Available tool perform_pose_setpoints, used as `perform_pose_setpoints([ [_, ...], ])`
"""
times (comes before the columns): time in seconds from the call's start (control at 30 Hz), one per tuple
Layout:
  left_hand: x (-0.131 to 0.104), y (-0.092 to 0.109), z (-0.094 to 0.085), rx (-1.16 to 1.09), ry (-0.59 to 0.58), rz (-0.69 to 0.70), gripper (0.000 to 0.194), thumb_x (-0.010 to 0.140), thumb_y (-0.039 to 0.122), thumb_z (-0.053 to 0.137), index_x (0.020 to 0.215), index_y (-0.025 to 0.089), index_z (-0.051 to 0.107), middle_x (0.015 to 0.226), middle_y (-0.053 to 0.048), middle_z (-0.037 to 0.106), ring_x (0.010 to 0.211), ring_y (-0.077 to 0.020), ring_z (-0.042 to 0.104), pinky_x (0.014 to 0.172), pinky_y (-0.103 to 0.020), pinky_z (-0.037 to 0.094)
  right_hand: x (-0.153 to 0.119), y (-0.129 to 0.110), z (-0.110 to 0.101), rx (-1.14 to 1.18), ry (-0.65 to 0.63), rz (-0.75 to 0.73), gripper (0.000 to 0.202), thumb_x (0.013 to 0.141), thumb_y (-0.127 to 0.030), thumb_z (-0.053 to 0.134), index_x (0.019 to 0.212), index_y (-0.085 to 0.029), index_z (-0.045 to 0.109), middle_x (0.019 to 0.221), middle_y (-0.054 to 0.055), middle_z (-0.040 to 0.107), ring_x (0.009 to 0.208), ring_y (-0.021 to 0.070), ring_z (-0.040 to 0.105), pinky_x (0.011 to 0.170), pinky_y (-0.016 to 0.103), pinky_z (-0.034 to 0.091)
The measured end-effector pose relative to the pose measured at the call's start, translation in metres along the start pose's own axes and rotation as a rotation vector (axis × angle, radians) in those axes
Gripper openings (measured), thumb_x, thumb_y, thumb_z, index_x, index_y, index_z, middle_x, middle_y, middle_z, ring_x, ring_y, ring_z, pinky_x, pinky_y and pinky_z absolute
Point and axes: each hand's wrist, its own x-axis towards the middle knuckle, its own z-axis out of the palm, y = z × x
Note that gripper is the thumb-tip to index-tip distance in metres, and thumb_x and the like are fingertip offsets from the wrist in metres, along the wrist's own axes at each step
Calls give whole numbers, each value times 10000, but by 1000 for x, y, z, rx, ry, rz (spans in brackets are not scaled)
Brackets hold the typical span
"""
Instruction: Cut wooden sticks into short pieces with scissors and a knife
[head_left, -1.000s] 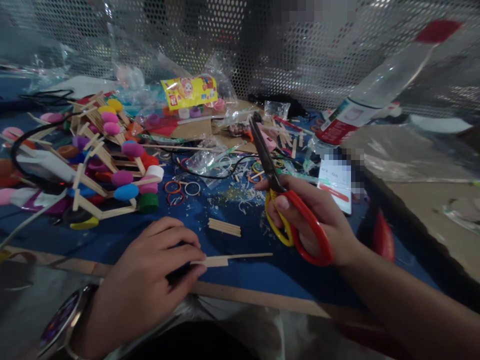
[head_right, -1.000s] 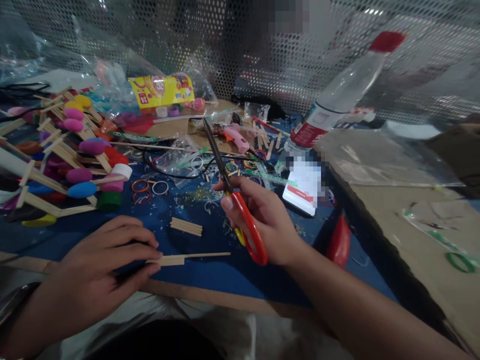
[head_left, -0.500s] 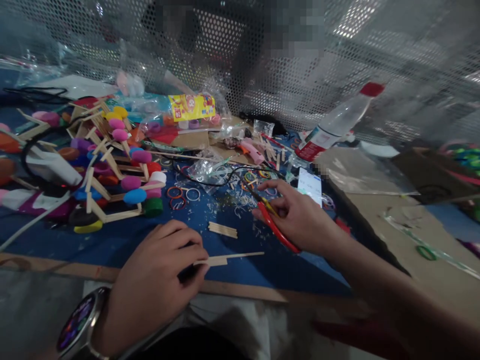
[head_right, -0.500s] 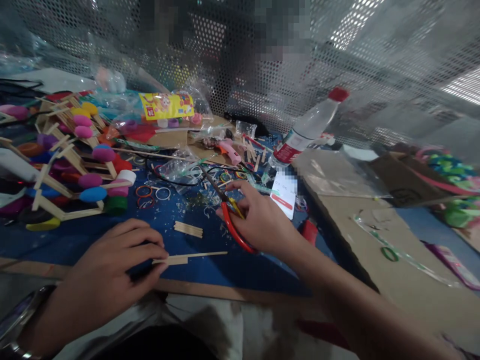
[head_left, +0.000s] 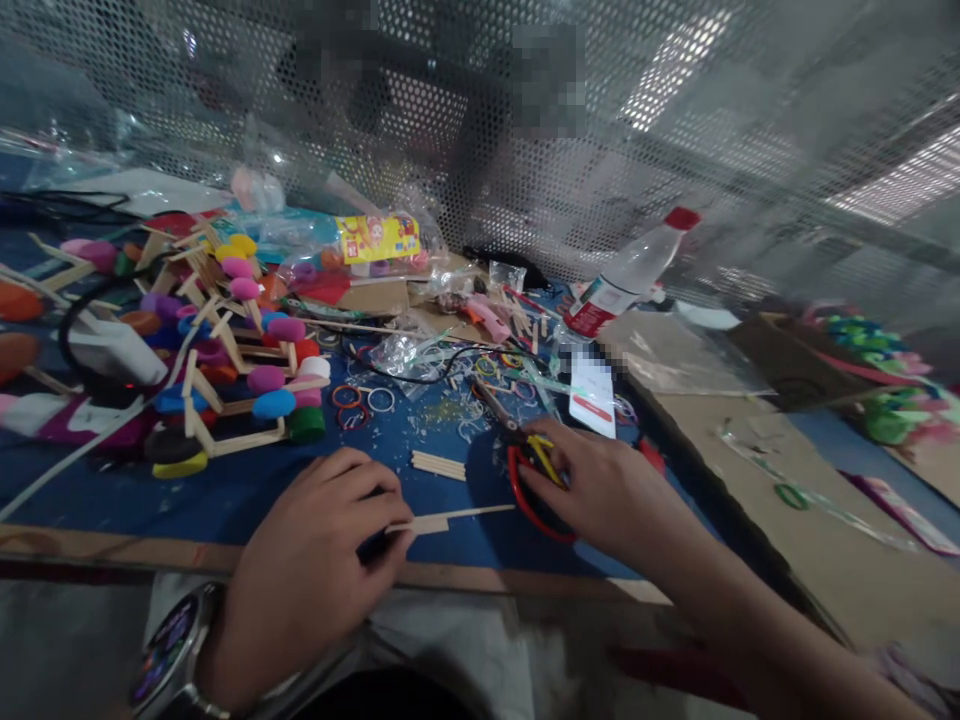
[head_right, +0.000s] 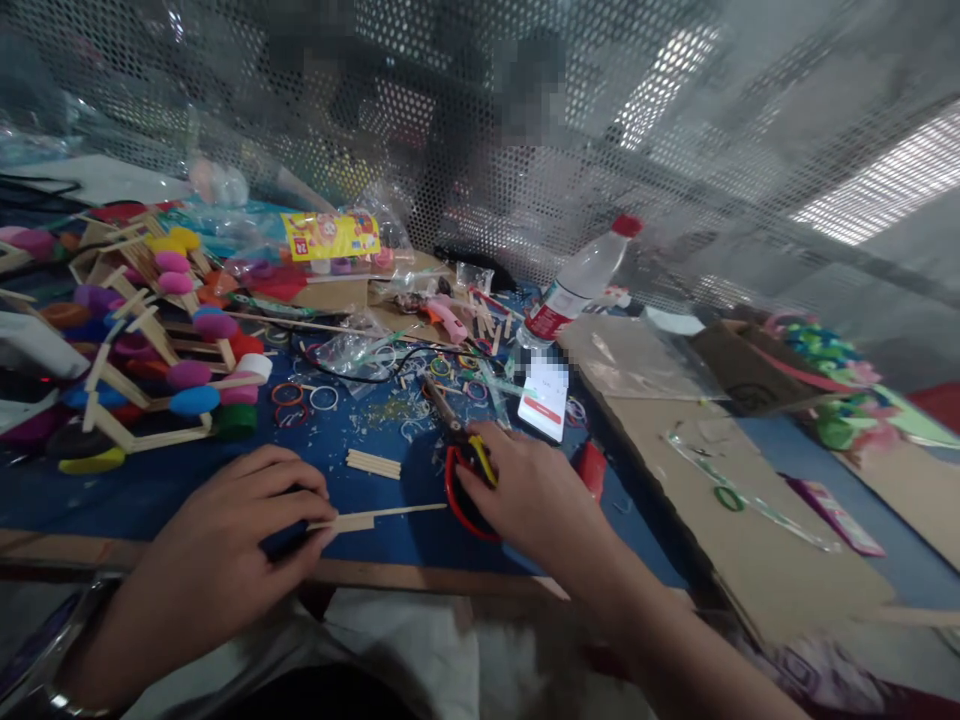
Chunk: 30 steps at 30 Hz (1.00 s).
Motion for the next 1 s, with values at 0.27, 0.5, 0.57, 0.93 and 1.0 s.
perform_pose_setpoints([
  [0.27, 2, -4, 1, 39, 11, 54, 114, 890, 195, 614, 819, 229, 696, 924, -22, 683, 931, -229, 557, 808, -409, 477, -26, 51, -12, 60, 217, 217, 342, 918, -408, 458, 1025, -208, 714, 643, 40, 672, 542, 215, 617, 552, 318, 450],
  [0.5, 0, -2, 1, 40, 6, 31, 135, 874, 159, 601, 789, 216, 688, 911, -21, 679, 923, -219, 552, 824, -401, 466, -50, 84, 19, -14, 261, 333, 342, 831, -486, 572, 955, -210, 732, 774, 109, 721, 665, 297, 681, 589, 387, 518],
  [0.57, 0, -1, 1, 36, 7, 31, 131, 868, 150, 602, 790, 211, 689, 908, -24, 680, 919, -219, 551, 827, -402, 466, -55, 89, 24, 2, 261, 335, 307, 839, -448, 580, 975, -224, 740, 739, 85, 700, 645, 286, 674, 596, 393, 529],
  [0.93, 0, 2, 0, 9, 2, -12, 123, 844, 132, 630, 806, 215, 713, 927, -18, 678, 934, -221, 551, 817, -397, 459, -65, 92, 27, 224, 392, 315, 250, 825, -236, 482, 723, -225, 710, 1059, 124, 667, 805, 270, 688, 745, 443, 539],
  [1.0, 0, 2, 0, 9, 0, -17, 126, 847, 131, 628, 818, 215, 716, 936, -16, 677, 939, -220, 549, 820, -399, 458, -67, 88, 26, 301, 429, 298, 226, 833, -231, 484, 705, -242, 670, 1007, 119, 695, 927, 312, 685, 825, 485, 530],
])
